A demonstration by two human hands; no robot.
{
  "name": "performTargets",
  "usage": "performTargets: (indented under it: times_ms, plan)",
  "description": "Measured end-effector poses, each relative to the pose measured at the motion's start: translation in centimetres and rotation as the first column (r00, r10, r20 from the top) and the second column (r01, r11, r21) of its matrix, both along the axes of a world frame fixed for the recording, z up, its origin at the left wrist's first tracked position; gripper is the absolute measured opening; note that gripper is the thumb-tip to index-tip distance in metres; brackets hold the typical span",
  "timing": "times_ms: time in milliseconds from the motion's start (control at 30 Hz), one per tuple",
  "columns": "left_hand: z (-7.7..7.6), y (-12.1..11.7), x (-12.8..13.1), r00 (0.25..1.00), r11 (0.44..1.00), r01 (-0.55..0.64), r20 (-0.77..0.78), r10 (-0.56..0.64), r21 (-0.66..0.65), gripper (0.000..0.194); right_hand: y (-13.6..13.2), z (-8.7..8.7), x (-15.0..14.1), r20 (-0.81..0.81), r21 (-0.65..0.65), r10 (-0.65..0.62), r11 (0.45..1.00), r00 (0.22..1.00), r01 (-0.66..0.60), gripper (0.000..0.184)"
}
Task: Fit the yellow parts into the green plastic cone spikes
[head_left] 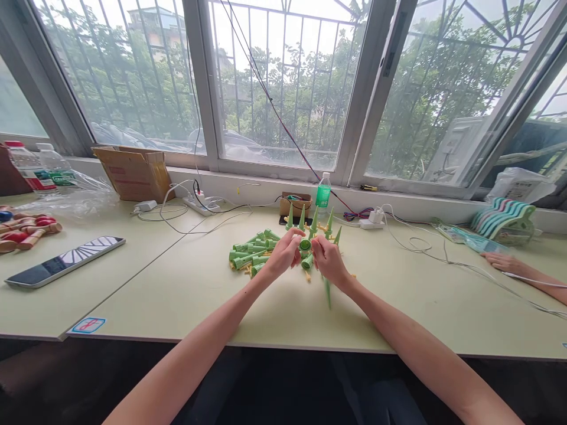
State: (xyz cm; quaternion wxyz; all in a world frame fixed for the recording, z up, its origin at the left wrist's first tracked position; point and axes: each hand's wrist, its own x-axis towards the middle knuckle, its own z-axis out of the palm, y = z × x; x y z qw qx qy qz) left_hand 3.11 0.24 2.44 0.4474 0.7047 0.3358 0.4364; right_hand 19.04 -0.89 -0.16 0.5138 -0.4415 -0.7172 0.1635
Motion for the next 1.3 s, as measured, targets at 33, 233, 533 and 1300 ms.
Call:
performTargets:
  times_ms: [33, 233, 533, 1300]
  plan:
    - [-0.02, 0.02, 0.01, 1.000, 1.000, -0.002, -0.001, 0.002, 0.004, 0.025, -0.01, 0.00, 0.00, 0.001, -0.001, -0.002, 1.000, 1.000, 0.002, 0.037]
    - [-0.12, 0.13, 0.23, 0.999, 0.999, -0.034, 0.009, 0.034, 0.038, 0.022, -0.15, -0.02, -0.03, 0.011, -0.001, -0.011, 1.000, 1.000, 0.011, 0.034]
    - [-0.15, 0.18, 0.45, 0.996, 0.995, -0.087, 0.014, 0.086, 0.040, 0.026, -0.62, 0.30, -0.21, 0.018, 0.014, -0.002, 1.000, 1.000, 0.002, 0.032]
    - [-0.06, 0.07, 0.60, 0.992, 0.993, -0.121, -0.020, 0.121, 0.017, 0.041, -1.01, 0.61, -0.30, 0.028, 0.063, -0.014, 0.998, 1.000, 0.012, 0.033]
